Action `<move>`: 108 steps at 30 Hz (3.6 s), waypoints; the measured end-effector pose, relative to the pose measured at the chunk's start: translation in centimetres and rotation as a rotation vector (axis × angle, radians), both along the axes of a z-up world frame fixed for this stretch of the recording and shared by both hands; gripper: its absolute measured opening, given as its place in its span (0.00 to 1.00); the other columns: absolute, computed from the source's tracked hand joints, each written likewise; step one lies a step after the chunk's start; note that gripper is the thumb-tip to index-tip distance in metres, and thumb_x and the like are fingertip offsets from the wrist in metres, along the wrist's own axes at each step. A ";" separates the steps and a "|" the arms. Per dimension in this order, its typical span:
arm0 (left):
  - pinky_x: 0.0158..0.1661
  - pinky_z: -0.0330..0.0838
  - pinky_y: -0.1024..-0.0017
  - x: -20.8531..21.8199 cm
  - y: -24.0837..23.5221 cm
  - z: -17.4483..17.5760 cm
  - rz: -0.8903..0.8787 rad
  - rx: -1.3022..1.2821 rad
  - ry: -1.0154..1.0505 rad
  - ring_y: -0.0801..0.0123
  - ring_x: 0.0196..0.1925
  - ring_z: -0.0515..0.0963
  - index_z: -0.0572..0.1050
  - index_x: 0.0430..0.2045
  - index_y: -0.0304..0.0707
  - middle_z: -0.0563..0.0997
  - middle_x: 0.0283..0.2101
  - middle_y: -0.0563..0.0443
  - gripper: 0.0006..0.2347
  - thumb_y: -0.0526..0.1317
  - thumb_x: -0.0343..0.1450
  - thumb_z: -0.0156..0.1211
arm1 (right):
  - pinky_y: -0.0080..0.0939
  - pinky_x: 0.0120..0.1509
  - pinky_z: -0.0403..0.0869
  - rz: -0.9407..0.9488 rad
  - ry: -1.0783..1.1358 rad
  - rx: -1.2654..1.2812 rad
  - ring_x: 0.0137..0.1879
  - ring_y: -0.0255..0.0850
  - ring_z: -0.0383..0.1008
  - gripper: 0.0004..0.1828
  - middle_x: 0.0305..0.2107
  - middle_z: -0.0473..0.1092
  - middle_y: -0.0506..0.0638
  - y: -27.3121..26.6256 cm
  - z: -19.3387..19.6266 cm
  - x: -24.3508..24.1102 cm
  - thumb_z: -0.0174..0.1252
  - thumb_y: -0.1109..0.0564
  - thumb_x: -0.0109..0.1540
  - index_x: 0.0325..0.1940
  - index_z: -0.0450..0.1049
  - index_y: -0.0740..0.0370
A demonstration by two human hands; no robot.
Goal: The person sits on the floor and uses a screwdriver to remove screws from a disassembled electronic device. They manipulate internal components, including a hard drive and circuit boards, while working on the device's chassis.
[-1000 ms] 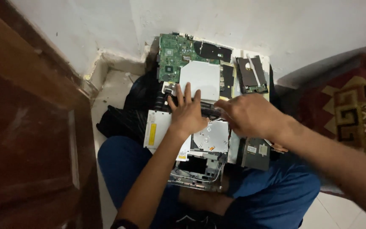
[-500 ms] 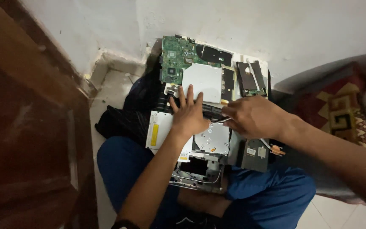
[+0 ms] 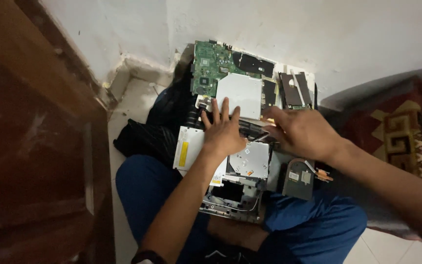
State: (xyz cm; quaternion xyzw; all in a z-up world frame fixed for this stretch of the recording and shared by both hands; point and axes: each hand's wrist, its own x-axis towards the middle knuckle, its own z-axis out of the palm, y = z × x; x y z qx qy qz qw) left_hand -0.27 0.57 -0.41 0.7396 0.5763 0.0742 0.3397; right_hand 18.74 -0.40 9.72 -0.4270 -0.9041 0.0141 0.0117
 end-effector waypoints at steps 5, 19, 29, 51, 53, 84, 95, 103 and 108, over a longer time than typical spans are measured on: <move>0.67 0.22 0.28 0.1 0.0 0.1 0.000 -0.001 -0.003 0.33 0.79 0.29 0.53 0.73 0.38 0.39 0.78 0.31 0.38 0.47 0.67 0.64 | 0.61 0.34 0.75 -0.045 -0.013 -0.089 0.32 0.62 0.78 0.10 0.24 0.75 0.53 -0.2 0.3 0.3 0.55 0.48 0.64 0.44 0.70 0.55; 0.67 0.22 0.28 0.2 0.3 -0.1 0.008 -0.005 0.025 0.34 0.79 0.29 0.53 0.73 0.38 0.39 0.78 0.32 0.39 0.48 0.67 0.66 | 0.68 0.29 0.70 0.097 -0.030 -0.067 0.29 0.71 0.75 0.16 0.22 0.73 0.67 -1.1 0.0 0.6 0.52 0.55 0.65 0.55 0.65 0.62; 0.67 0.23 0.29 0.1 0.2 -0.2 0.001 0.005 0.020 0.34 0.79 0.29 0.53 0.74 0.38 0.39 0.79 0.32 0.39 0.50 0.68 0.66 | 0.52 0.36 0.76 -0.162 0.068 -0.229 0.31 0.55 0.80 0.16 0.21 0.76 0.53 -1.0 -0.4 0.8 0.52 0.49 0.67 0.56 0.71 0.56; 0.66 0.30 0.29 -0.4 0.1 0.0 -0.034 0.049 0.046 0.33 0.78 0.31 0.54 0.73 0.38 0.39 0.78 0.32 0.38 0.51 0.69 0.64 | 0.62 0.30 0.74 -0.201 -0.220 -0.290 0.29 0.66 0.78 0.17 0.23 0.75 0.66 2.5 -3.5 0.9 0.59 0.45 0.58 0.30 0.80 0.62; 0.66 0.29 0.29 -0.3 0.2 -0.7 -0.031 0.061 0.048 0.33 0.79 0.30 0.54 0.73 0.39 0.39 0.78 0.32 0.38 0.52 0.69 0.64 | 0.54 0.30 0.76 -0.119 -0.275 -0.273 0.29 0.60 0.79 0.15 0.23 0.76 0.61 2.3 -2.3 0.3 0.58 0.48 0.60 0.30 0.81 0.60; 0.67 0.29 0.32 -0.2 0.3 -0.6 -0.026 0.029 0.088 0.36 0.79 0.30 0.54 0.73 0.44 0.38 0.79 0.35 0.37 0.56 0.70 0.62 | 0.50 0.31 0.74 0.100 0.003 -0.315 0.26 0.53 0.80 0.22 0.21 0.77 0.60 -0.1 1.4 0.2 0.52 0.63 0.64 0.63 0.69 0.71; 0.67 0.29 0.31 -0.3 0.4 -1.5 -0.028 0.038 0.075 0.36 0.79 0.30 0.53 0.74 0.44 0.37 0.79 0.36 0.39 0.56 0.69 0.63 | 0.45 0.33 0.76 0.177 -0.136 -0.232 0.34 0.53 0.79 0.08 0.29 0.75 0.54 0.7 0.5 -1.1 0.57 0.60 0.61 0.42 0.78 0.62; 0.68 0.30 0.32 -0.4 0.2 -1.1 -0.004 0.042 0.039 0.37 0.79 0.30 0.55 0.73 0.44 0.38 0.79 0.37 0.38 0.54 0.69 0.64 | 0.56 0.30 0.76 -0.162 -0.075 -0.386 0.35 0.63 0.80 0.10 0.27 0.75 0.64 1.4 -0.2 -1.3 0.56 0.57 0.61 0.37 0.77 0.68; 0.67 0.30 0.32 -0.5 0.1 -0.8 -0.002 0.058 0.037 0.37 0.79 0.32 0.56 0.72 0.44 0.41 0.79 0.35 0.37 0.55 0.69 0.64 | 0.50 0.30 0.77 -0.422 -0.323 -0.410 0.31 0.55 0.81 0.15 0.24 0.76 0.58 0.7 -0.3 -1.3 0.58 0.49 0.62 0.32 0.83 0.60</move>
